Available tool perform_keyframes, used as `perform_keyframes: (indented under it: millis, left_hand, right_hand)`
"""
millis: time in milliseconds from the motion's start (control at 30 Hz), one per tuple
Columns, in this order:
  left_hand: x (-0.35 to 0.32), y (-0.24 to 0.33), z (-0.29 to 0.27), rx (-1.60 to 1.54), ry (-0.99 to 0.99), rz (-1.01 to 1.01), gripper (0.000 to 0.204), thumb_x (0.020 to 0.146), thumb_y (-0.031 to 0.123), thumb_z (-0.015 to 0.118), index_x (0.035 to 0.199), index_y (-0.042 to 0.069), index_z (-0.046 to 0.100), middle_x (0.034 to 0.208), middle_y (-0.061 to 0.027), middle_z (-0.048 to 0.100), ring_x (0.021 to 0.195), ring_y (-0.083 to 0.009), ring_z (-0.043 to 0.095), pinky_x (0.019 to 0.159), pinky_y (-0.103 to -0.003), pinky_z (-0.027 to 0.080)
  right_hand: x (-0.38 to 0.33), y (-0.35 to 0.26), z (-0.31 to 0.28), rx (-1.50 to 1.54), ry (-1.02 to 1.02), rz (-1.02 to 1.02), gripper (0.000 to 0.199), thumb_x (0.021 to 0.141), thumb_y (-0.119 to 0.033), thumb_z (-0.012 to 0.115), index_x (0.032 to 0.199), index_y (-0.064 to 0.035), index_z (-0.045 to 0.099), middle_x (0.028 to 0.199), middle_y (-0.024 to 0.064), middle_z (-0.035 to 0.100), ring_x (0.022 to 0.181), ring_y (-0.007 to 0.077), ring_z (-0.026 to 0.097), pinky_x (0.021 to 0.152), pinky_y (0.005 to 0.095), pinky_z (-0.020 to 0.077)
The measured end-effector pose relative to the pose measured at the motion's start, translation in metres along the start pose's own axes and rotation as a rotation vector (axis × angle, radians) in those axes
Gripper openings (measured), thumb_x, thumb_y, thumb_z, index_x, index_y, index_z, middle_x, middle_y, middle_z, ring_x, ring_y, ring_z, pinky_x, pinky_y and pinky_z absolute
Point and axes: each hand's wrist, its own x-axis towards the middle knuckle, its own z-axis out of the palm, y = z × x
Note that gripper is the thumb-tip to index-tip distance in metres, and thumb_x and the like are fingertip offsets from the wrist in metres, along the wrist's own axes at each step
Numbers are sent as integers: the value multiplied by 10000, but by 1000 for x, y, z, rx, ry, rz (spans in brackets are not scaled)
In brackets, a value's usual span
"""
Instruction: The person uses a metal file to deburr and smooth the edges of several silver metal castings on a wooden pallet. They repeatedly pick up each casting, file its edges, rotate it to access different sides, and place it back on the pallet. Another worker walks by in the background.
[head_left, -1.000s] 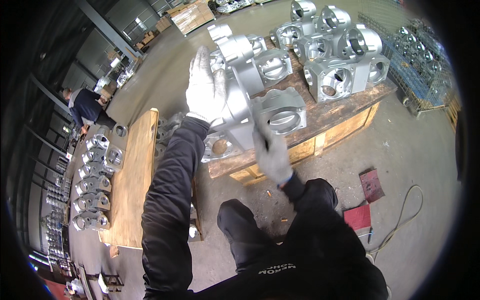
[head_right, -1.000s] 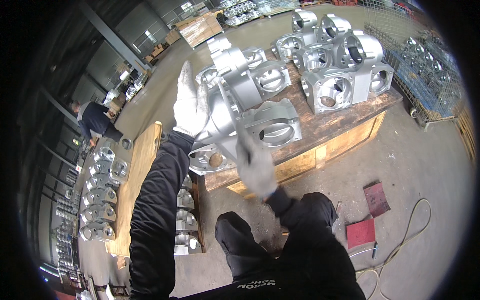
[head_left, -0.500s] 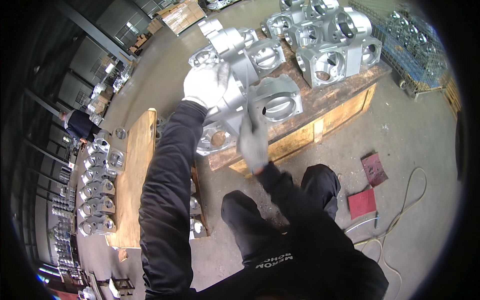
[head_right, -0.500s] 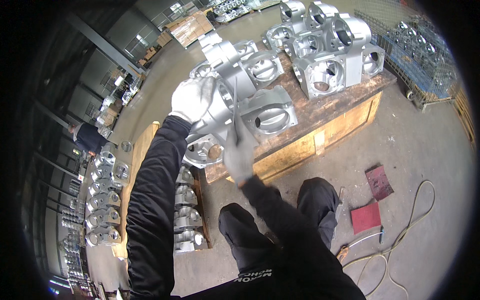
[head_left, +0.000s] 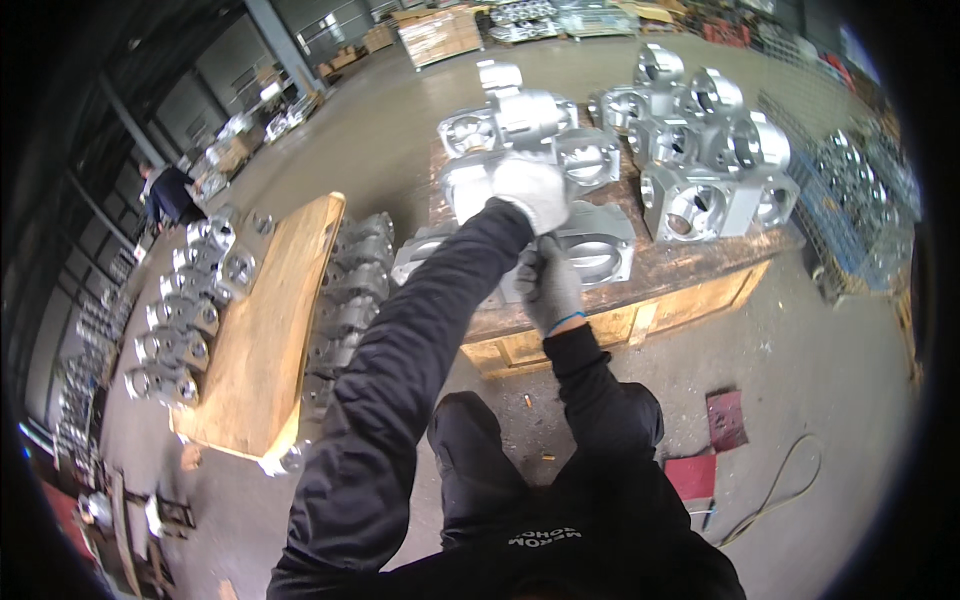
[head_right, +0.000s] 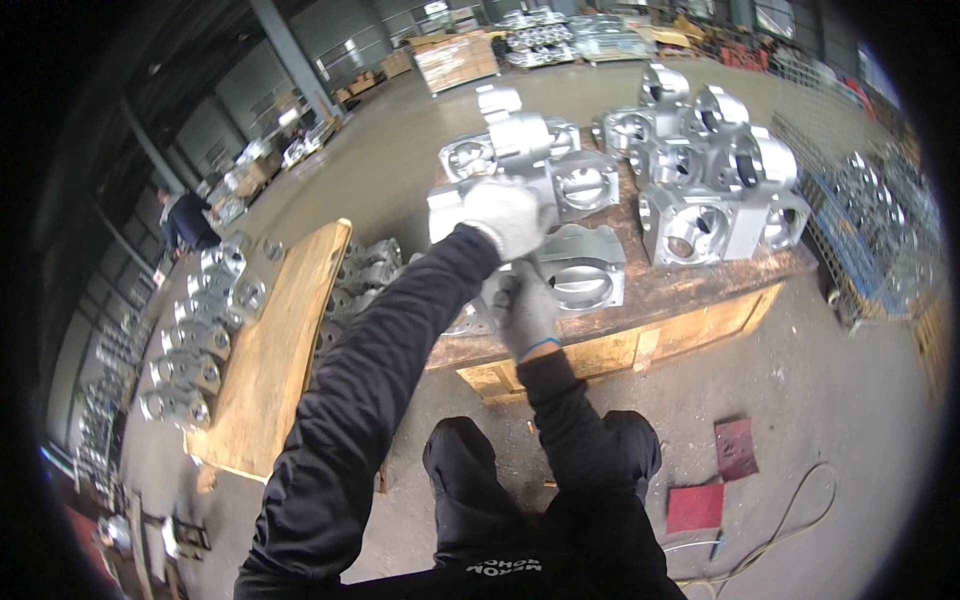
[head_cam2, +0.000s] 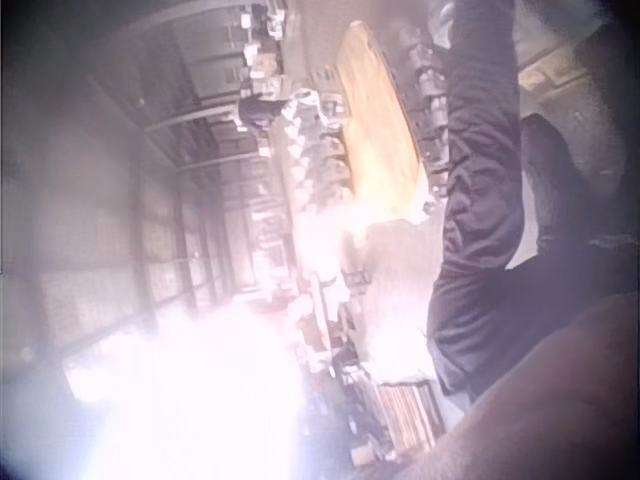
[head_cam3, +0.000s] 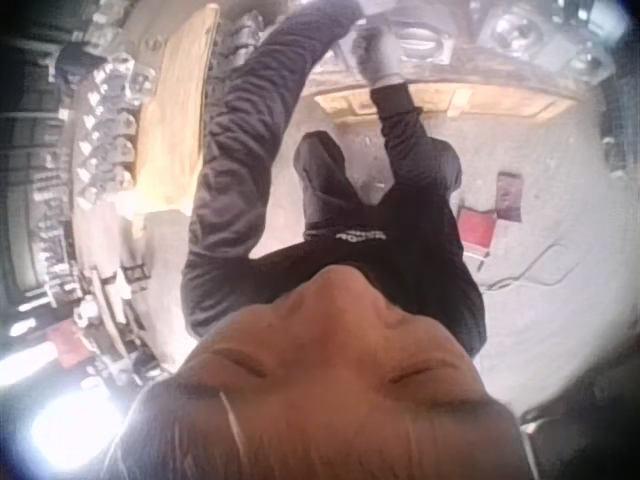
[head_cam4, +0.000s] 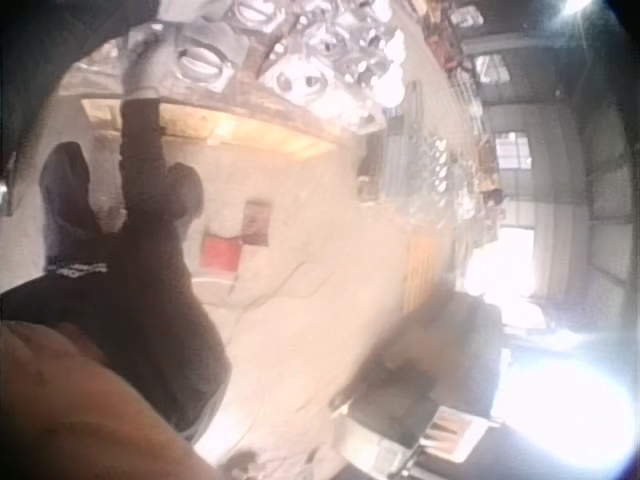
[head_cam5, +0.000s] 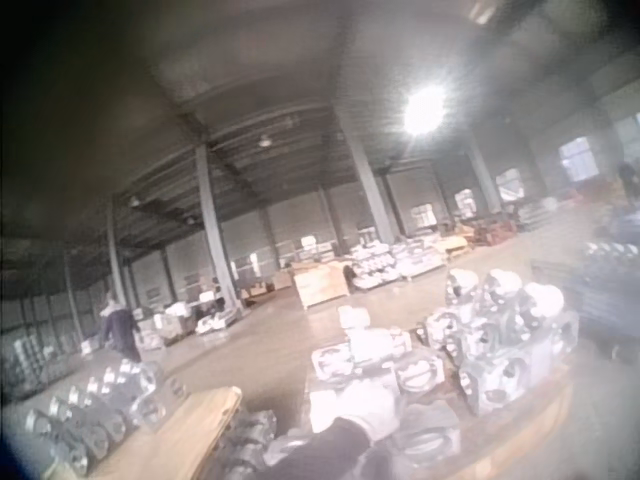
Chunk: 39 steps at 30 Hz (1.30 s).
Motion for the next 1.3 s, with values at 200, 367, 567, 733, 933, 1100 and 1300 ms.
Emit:
perform_keyframes:
  millis: [200, 367, 567, 733, 933, 1100, 1300]
  left_hand:
    - [-4, 29, -20, -405, 43, 171, 356, 969, 420, 625, 1004, 88, 751, 949, -155, 729, 903, -355, 716, 833, -470, 569]
    - [-72, -20, -18, -307, 931, -334, 416, 929, 214, 761, 1276, 26, 630, 1191, -186, 683, 1115, -388, 661, 1004, -465, 523]
    - [-112, -26, 19, -1115, 464, -911, 573, 1104, 445, 467, 1351, -60, 580, 1209, -344, 677, 1206, -511, 612, 1050, -495, 474]
    - [-164, 36, -1, -1140, 609, -831, 373, 1110, 374, 457, 1091, 26, 588, 935, -314, 673, 955, -519, 654, 828, -585, 487]
    - [-259, 114, -5, -1286, 595, -772, 344, 1079, 262, 513, 1253, -18, 612, 881, -244, 648, 846, -449, 655, 764, -520, 512]
    - [-297, 140, 12, -1184, 621, -640, 265, 1045, 264, 551, 1021, 5, 600, 891, -231, 616, 857, -474, 607, 768, -531, 489]
    - [-311, 156, 24, -1130, 724, -601, 265, 1019, 255, 583, 1033, -5, 629, 940, -222, 639, 903, -473, 622, 802, -534, 504]
  right_hand:
    - [-12, -42, -62, -161, -104, 240, 88, 1064, -282, 626, 1068, -197, 609, 761, -17, 587, 513, 77, 447, 415, 199, 314]
    - [-7, -94, -30, -599, -157, -55, 361, 1077, -285, 607, 1395, -119, 569, 758, -25, 621, 502, 58, 492, 424, 199, 363]
    - [19, -122, 54, -1313, -345, -228, 456, 1072, -213, 632, 1498, -55, 585, 791, -61, 611, 612, 19, 502, 536, 203, 409]
    - [-7, -141, 116, -1902, -503, -236, 461, 1060, -188, 615, 1489, -22, 582, 999, 3, 708, 816, 51, 573, 747, 238, 497]
    - [-45, -147, 149, -2302, -937, 64, 378, 1064, -190, 612, 1417, -59, 649, 970, 160, 763, 855, 153, 714, 820, 335, 566]
    - [-73, -115, 187, -2689, -1263, -25, 343, 1024, -245, 650, 1350, -162, 721, 905, 180, 749, 792, 300, 741, 758, 399, 577]
    - [-106, -61, 188, -2918, -1080, 188, 384, 894, -153, 636, 1252, -163, 776, 859, 165, 748, 775, 335, 734, 764, 464, 586]
